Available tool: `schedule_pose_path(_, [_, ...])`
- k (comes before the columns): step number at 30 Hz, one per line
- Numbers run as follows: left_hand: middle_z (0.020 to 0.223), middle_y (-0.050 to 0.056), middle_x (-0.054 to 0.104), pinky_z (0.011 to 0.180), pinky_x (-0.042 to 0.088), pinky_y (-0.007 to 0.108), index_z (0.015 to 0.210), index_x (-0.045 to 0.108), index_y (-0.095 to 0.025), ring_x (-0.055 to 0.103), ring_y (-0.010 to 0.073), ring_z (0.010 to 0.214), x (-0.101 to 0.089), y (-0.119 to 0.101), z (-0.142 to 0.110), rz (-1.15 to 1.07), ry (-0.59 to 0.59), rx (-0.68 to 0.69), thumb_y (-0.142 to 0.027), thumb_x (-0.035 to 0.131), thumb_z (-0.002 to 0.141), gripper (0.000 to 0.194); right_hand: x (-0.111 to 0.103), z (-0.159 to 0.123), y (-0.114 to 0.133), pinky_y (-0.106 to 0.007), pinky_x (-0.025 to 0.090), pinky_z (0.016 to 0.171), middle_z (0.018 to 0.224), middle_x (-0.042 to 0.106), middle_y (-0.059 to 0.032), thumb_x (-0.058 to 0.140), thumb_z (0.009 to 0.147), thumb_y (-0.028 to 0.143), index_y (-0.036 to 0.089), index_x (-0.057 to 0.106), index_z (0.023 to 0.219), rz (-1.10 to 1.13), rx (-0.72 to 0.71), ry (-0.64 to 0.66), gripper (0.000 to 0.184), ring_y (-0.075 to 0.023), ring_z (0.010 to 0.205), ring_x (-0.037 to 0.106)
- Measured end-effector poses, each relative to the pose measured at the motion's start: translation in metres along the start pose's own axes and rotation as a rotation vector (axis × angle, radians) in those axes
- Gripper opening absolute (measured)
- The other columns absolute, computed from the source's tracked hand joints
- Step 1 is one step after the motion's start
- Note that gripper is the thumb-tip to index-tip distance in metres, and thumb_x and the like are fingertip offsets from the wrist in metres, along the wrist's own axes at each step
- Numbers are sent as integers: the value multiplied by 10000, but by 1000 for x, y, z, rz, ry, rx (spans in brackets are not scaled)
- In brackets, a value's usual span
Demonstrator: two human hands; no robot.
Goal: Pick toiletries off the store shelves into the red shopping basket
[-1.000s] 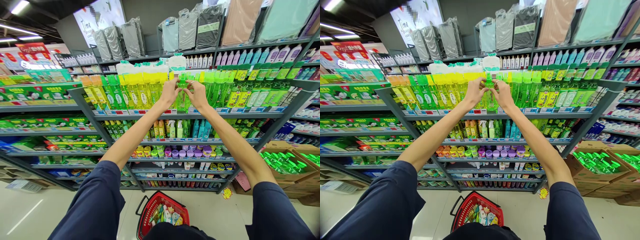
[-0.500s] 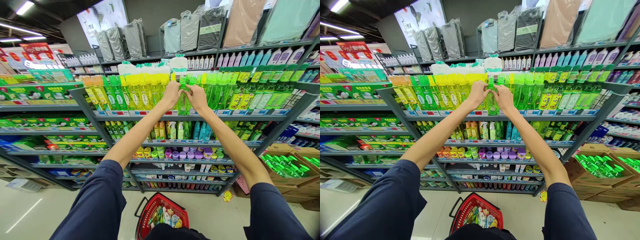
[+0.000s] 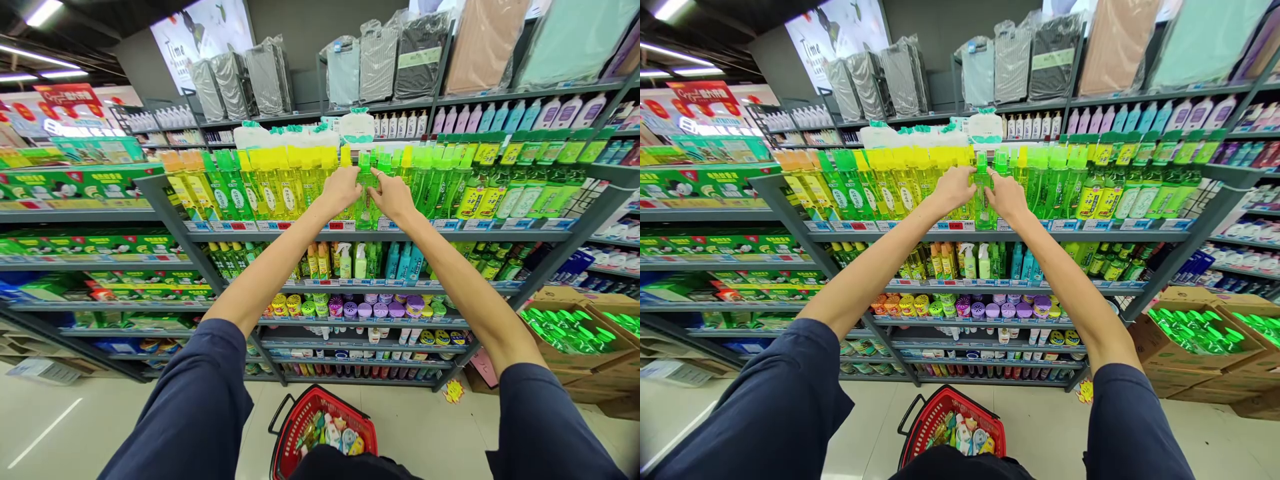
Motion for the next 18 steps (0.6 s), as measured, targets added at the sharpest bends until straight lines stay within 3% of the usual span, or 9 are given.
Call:
schedule_pose_path(6, [1270, 204, 766, 1078, 567, 491, 1462, 652, -111, 679, 351, 1246, -3, -3, -6, -55, -82, 45, -186, 605, 1020, 451, -9, -7, -1, -474, 548, 872, 847, 752, -111, 553, 1031, 288, 112, 595, 1557, 66, -62, -77, 556, -326, 888, 690])
schedule_pose_path(10, [1018, 143, 799, 968, 581, 435, 1414, 689, -124, 726, 287, 1001, 1, -6, -35, -127, -146, 41, -292, 553, 1091, 388, -25, -35, -28, -409, 520, 788, 788, 734, -78, 565, 1041, 349, 129, 686, 1425, 140, -23, -199, 458, -265, 757, 663])
schedule_pose_path(14, [788, 68, 771, 886, 577, 393, 1256, 782, -165, 724, 251, 813, 34, -14, -63, -192, -55, 81, -309, 563, 1096, 307, -27, -72, -70, -386, 500, 756, 693, 684, -44, 587, 1026, 399, 145, 766, 1178, 170, 70, -182, 346, -232, 668, 633])
schedule_pose_path(18, [869, 79, 809, 888, 570, 396, 1339, 764, -181, 751, 283, 911, 73, -25, -66, -180, 15, 81, -290, 579, 1089, 329, -19, -96, -97, -381, 495, 733, 673, 685, -41, 607, 1004, 401, 146, 775, 1129, 177, 116, -91, 330, -245, 661, 646])
Point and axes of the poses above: each hand's wrist, its own z-axis towards the middle knuckle, its own x-axis out of the palm, y = z × x, the point moved 4 cm from there along z, towards the middle knuckle
